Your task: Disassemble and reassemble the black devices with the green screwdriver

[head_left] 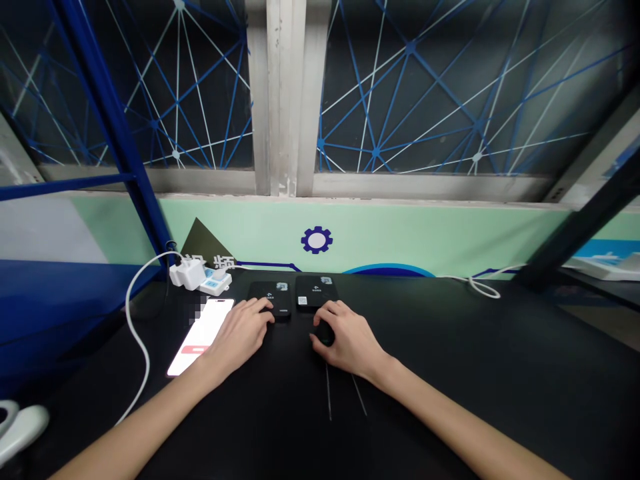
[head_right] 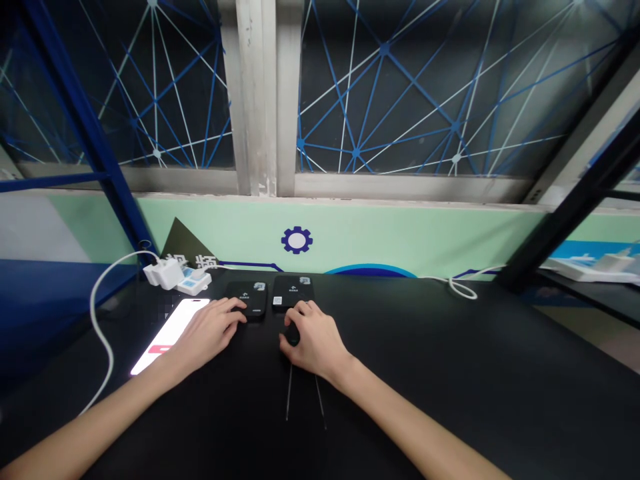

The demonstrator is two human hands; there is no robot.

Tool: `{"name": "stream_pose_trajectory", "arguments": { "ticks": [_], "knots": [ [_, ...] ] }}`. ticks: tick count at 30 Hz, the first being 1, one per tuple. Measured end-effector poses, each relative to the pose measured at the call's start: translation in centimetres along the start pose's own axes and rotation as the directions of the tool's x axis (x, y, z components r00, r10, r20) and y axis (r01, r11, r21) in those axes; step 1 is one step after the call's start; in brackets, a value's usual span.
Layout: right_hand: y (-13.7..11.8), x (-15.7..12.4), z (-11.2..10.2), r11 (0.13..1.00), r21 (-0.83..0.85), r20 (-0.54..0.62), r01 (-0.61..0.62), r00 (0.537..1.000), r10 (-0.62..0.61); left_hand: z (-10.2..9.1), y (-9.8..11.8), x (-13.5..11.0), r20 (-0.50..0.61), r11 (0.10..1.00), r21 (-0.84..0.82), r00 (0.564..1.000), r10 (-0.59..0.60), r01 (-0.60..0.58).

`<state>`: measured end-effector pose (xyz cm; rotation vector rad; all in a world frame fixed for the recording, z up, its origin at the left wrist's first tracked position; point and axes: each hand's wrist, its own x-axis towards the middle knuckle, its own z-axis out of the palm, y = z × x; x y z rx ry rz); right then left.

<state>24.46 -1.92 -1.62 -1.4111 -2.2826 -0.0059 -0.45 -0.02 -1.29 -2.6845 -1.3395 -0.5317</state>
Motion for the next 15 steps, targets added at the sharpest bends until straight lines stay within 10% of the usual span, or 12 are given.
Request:
{"name": "stream_pose_trajectory", "arguments": {
  "ticks": [15],
  "knots": [
    [0.9, 0.3, -1.0, 0.994, -0.091, 0.060, -0.068, 0.995, 0.074, 1.4, 0.1, -0.5, -0.010, 0.999, 0.034, 1.000, -0.029, 0.030]
  ]
}}
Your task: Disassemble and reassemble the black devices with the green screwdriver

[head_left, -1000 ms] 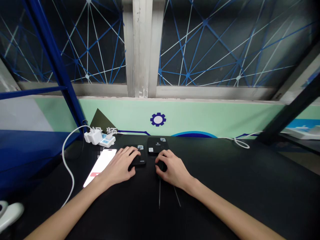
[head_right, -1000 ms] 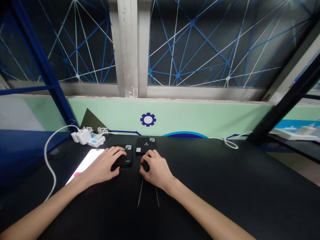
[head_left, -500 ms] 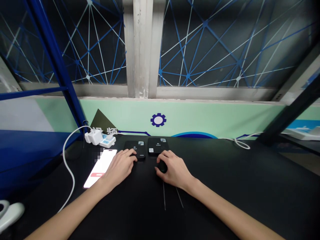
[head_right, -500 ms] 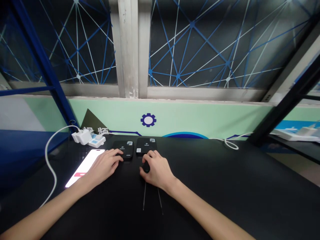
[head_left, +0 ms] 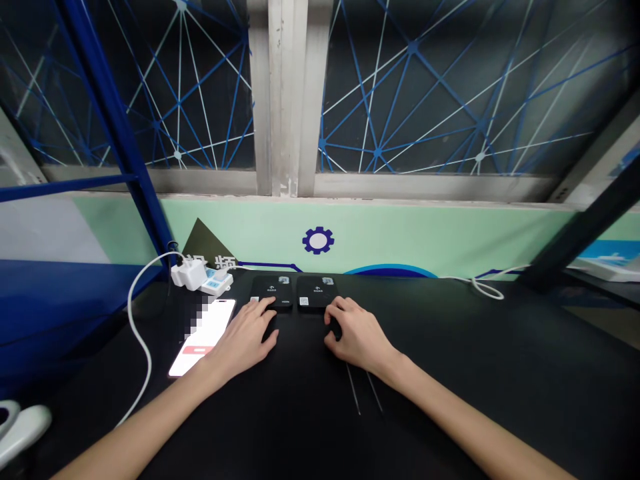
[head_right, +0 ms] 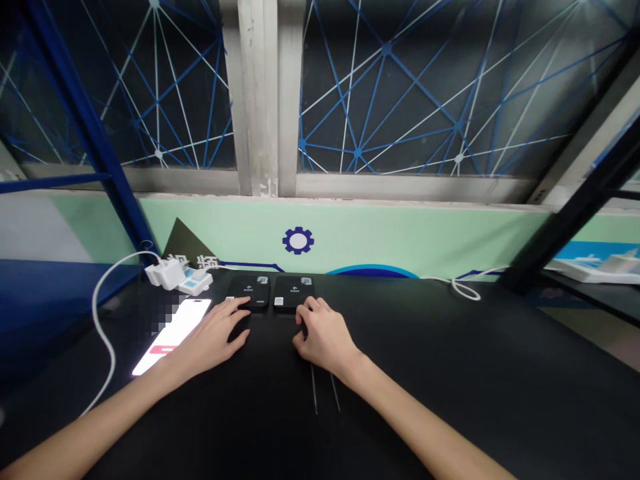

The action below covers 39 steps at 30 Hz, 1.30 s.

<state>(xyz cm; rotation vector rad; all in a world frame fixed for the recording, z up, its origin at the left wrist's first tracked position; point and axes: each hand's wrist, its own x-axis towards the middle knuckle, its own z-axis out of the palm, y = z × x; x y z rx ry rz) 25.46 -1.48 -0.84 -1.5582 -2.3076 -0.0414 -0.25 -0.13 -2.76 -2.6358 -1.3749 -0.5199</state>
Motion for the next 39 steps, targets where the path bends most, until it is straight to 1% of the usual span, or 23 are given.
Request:
{"name": "stream_pose_trajectory", "arguments": {
  "ticks": [4, 11, 16, 21, 26, 39],
  "knots": [
    [0.4, 0.0, -0.4, 0.997, -0.073, 0.023, -0.030, 0.999, 0.032, -0.1, 0.0, 0.1, 0.000, 1.000, -0.013, 1.000, 0.001, -0.001],
    [0.7, 0.0, -1.0, 0.975, -0.198, 0.087, -0.103, 0.989, 0.122, 0.0, -0.1, 0.0, -0.009, 0.999, -0.041, 1.000, -0.012, 0.012],
    [1.2, 0.1, -1.4, 0.964, -0.228, 0.123, -0.138, 0.978, 0.169, 0.4, -0.4, -0.2, -0.016, 0.998, -0.065, 1.000, -0.009, 0.008],
    [1.2, 0.2, -1.8, 0.959, -0.244, 0.140, -0.146, 0.973, 0.184, 0.3, -0.4, -0.1, -0.024, 0.998, -0.067, 1.000, -0.006, 0.005],
    [1.1, 0.3, -1.9, 0.950, -0.275, 0.135, -0.151, 0.972, 0.193, -0.3, -0.1, 0.1, 0.023, 0.998, -0.068, 1.000, -0.010, 0.011],
    [1.5, 0.2, -1.4, 0.940, -0.297, 0.064, -0.167, 0.979, 0.194, -0.7, 0.2, 0.0, -0.008, 0.998, -0.061, 1.000, -0.011, 0.010]
  ]
}}
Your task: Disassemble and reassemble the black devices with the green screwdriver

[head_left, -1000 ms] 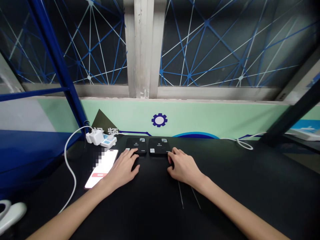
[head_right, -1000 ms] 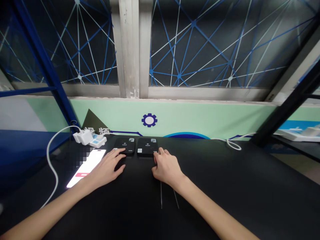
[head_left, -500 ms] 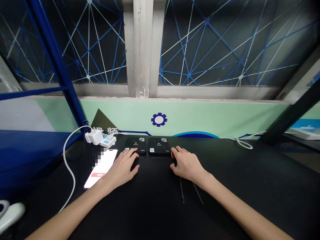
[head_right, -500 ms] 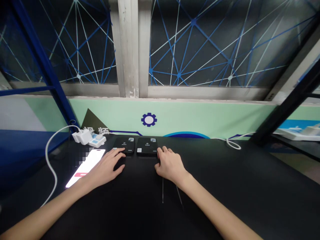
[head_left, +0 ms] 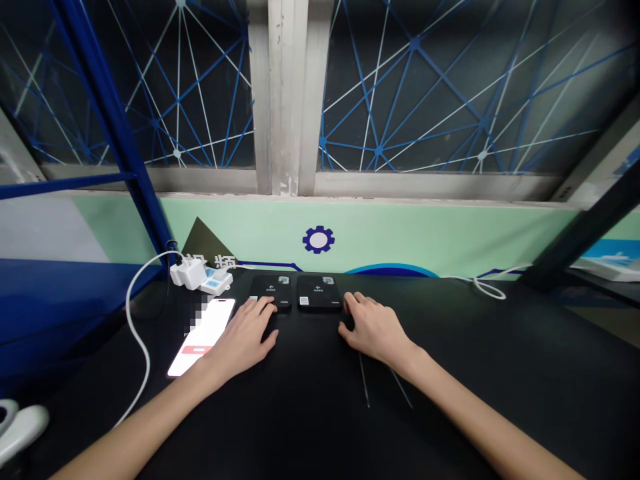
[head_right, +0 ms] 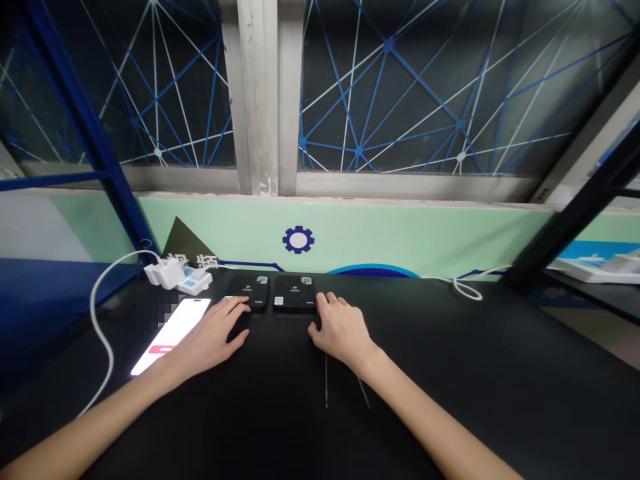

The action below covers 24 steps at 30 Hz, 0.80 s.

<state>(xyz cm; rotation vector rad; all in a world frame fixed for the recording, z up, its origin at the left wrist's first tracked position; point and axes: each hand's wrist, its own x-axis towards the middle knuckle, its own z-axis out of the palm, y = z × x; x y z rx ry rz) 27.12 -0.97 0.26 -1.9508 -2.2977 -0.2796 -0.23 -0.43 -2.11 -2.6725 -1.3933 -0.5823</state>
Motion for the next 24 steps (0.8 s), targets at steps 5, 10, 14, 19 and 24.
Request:
{"name": "stream_pose_trajectory", "arguments": {
  "ticks": [5, 10, 14, 19, 24],
  "knots": [
    [0.2, 0.1, 0.1, 1.000, 0.004, -0.069, 0.013, 0.998, -0.013, 0.2, 0.0, 0.0, -0.016, 1.000, -0.003, 1.000, 0.007, -0.007],
    [0.0, 0.2, 0.2, 0.985, 0.112, -0.237, 0.133, 0.966, -0.103, 0.4, -0.1, 0.0, -0.042, 1.000, -0.023, 0.999, -0.004, 0.003],
    [-0.3, 0.4, 0.9, 0.946, 0.210, -0.284, 0.247, 0.941, -0.182, 0.5, -0.3, 0.0, -0.045, 1.000, -0.017, 0.999, -0.025, 0.025],
    [-0.3, 0.5, 1.9, 0.910, 0.313, -0.298, 0.272, 0.938, -0.178, 0.4, -0.4, 0.0, -0.024, 0.999, -0.019, 0.999, -0.027, 0.026],
    [-0.6, 0.5, 2.1, 0.886, 0.367, -0.292, 0.284, 0.939, -0.180, 0.3, -0.3, -0.1, -0.016, 1.000, -0.010, 1.000, -0.023, 0.023]
  ]
}}
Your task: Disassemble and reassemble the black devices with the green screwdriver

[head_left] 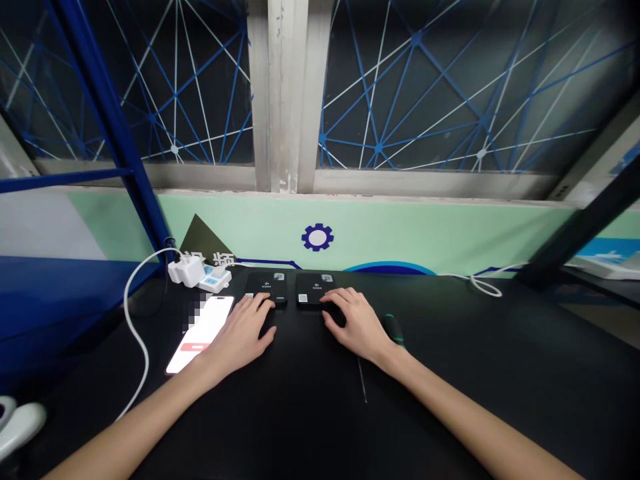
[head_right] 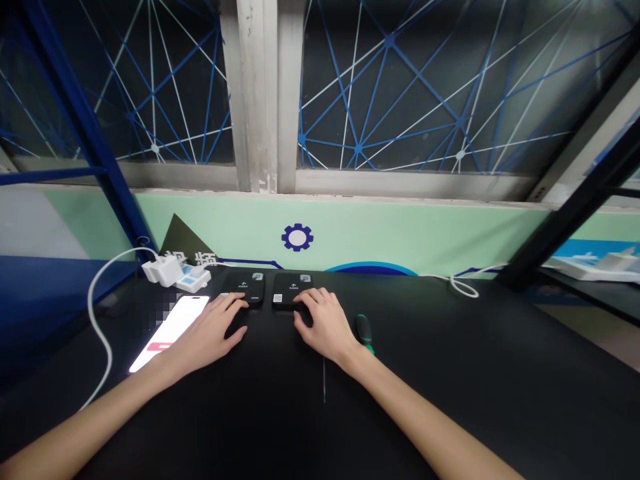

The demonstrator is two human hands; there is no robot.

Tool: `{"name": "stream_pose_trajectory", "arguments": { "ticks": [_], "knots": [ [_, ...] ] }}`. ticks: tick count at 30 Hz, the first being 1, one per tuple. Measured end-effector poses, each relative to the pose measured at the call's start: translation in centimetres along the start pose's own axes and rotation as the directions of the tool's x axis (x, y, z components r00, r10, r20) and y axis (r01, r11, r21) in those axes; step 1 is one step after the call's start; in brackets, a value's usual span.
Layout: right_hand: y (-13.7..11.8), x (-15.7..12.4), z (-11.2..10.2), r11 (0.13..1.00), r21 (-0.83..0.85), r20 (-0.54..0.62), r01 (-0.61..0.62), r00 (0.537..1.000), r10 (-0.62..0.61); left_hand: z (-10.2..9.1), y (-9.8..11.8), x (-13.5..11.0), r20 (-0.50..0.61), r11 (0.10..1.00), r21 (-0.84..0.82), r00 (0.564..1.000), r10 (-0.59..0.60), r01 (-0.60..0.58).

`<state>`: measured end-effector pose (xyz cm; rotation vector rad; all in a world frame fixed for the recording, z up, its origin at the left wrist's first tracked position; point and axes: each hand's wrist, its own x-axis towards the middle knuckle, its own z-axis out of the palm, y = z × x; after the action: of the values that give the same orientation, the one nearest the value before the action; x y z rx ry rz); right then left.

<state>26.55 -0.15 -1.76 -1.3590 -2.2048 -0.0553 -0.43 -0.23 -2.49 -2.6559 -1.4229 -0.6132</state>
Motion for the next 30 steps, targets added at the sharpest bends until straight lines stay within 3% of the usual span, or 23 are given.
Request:
{"name": "stream_pose_trajectory", "arguments": {
  "ticks": [16, 25, 30],
  "knots": [
    [0.2, 0.0, 0.7, 1.000, 0.017, 0.011, 0.005, 1.000, -0.005, 0.0, -0.1, 0.1, -0.005, 1.000, -0.002, 1.000, 0.004, -0.004],
    [-0.6, -0.3, -0.1, 0.973, 0.174, -0.070, 0.154, 0.987, -0.143, 0.1, -0.2, 0.1, -0.026, 1.000, -0.001, 1.000, 0.005, -0.005],
    [-0.7, -0.5, -0.7, 0.932, 0.264, -0.034, 0.249, 0.968, -0.249, 0.0, -0.3, 0.2, -0.044, 1.000, -0.012, 0.999, 0.006, -0.006]
  ]
}}
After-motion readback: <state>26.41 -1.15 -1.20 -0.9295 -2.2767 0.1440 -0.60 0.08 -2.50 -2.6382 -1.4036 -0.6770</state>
